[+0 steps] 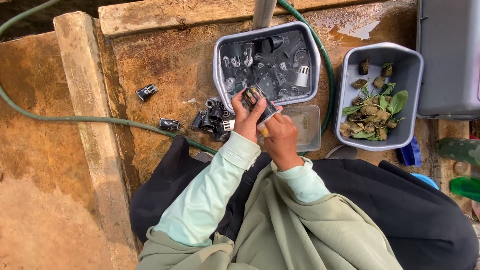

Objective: Cleaning black plastic irrigation components using a sponge and soapy water.

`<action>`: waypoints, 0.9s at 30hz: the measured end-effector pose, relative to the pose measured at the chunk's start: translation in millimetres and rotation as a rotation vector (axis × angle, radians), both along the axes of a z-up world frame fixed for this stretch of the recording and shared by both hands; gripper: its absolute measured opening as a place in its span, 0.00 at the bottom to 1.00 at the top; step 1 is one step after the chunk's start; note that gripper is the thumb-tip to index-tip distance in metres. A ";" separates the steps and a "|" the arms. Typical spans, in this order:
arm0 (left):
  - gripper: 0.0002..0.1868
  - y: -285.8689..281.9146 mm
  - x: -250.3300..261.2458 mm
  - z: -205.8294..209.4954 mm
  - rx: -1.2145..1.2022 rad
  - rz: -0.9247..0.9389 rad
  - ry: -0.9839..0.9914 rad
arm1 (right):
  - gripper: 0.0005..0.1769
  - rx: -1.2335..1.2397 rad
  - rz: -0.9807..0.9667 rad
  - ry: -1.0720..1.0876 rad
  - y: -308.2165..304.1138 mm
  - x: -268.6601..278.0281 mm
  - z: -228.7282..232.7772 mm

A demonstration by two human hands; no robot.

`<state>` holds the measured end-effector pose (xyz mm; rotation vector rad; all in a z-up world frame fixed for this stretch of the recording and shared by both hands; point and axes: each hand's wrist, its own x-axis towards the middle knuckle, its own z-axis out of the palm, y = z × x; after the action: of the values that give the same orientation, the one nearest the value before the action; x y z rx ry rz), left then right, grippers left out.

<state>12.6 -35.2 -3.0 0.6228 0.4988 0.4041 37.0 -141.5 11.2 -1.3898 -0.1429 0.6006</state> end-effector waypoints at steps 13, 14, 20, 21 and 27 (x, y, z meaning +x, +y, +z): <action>0.32 44.8 -5.8 20.4 -0.019 -0.135 0.040 | 0.20 0.136 -0.226 0.032 -39.0 18.5 77.0; 0.31 41.8 -7.3 26.3 0.014 -0.217 0.020 | 0.19 0.097 -0.151 -0.166 -38.1 23.5 82.9; 0.29 36.0 -3.8 35.6 -0.033 -0.300 0.060 | 0.23 -0.280 0.210 -1.033 -16.7 41.5 80.3; 0.29 36.8 -6.7 28.9 -0.111 -0.292 0.043 | 0.24 -0.277 0.279 -1.082 -16.0 41.8 72.7; 0.23 34.9 -11.5 9.3 0.092 -0.356 0.137 | 0.28 -0.363 0.236 -1.155 -7.6 44.5 88.2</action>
<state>1.1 -0.3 6.2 0.8153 0.4894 0.0469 81.5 -149.1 99.5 -1.9498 -1.1745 -0.0700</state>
